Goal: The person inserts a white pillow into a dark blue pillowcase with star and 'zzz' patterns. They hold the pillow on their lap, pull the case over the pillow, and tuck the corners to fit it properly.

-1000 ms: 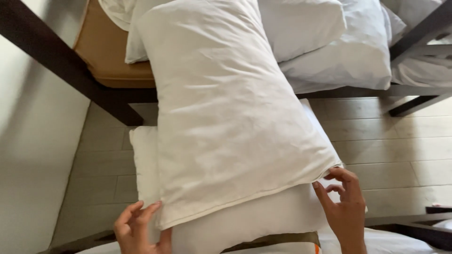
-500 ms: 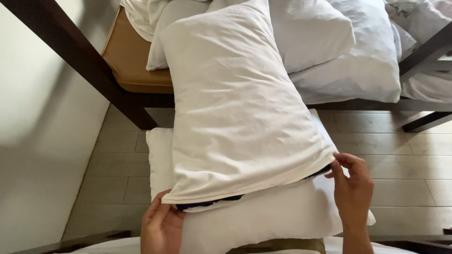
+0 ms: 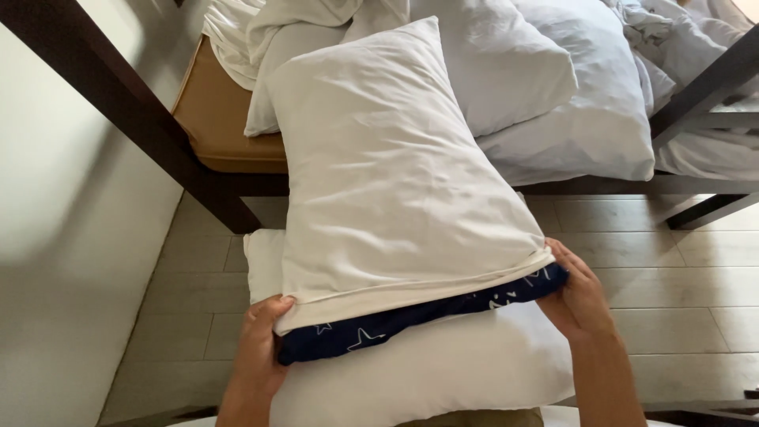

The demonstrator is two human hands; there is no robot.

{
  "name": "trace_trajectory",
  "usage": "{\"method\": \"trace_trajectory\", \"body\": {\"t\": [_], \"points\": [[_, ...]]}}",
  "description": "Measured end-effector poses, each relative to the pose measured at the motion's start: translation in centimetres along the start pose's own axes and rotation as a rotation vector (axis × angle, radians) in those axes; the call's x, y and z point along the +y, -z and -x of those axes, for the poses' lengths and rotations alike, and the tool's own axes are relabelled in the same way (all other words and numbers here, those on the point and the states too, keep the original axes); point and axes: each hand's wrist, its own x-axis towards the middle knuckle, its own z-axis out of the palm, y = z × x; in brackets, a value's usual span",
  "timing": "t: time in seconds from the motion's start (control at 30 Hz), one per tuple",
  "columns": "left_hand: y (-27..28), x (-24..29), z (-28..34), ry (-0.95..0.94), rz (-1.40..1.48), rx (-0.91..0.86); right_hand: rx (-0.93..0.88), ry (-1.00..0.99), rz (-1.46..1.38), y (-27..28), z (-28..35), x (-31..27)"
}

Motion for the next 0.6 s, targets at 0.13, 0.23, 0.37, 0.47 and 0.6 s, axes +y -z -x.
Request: {"method": "trace_trajectory", "body": {"t": [0.13,0.23,0.37,0.47,0.6], "points": [[-1.3,1.7,-1.1,-0.142,-0.079,0.014,-0.127,-0.073,0.063,0.5,-1.9,0.7],[-2.0,2.0,-1.6,-0.154,-0.108,0.118,-0.431,-0.042,-0.024,0.8,-2.2,0.8],[-4.6,3.4,0.1,-0.173,-0.407,0.256,-0.317,-0.012,0.057,0.5,-1.5,0.3],[-5.6,3.7,1.7,-0.321,-0.709,0.264,-0.081,0.039,0.167,0.1,-1.3,0.4],[-6.3,3.2,3.2,-0.954,-1.093,0.077,-0.045,0.188,0.265,-1.4,-0.6,0.2]]}}
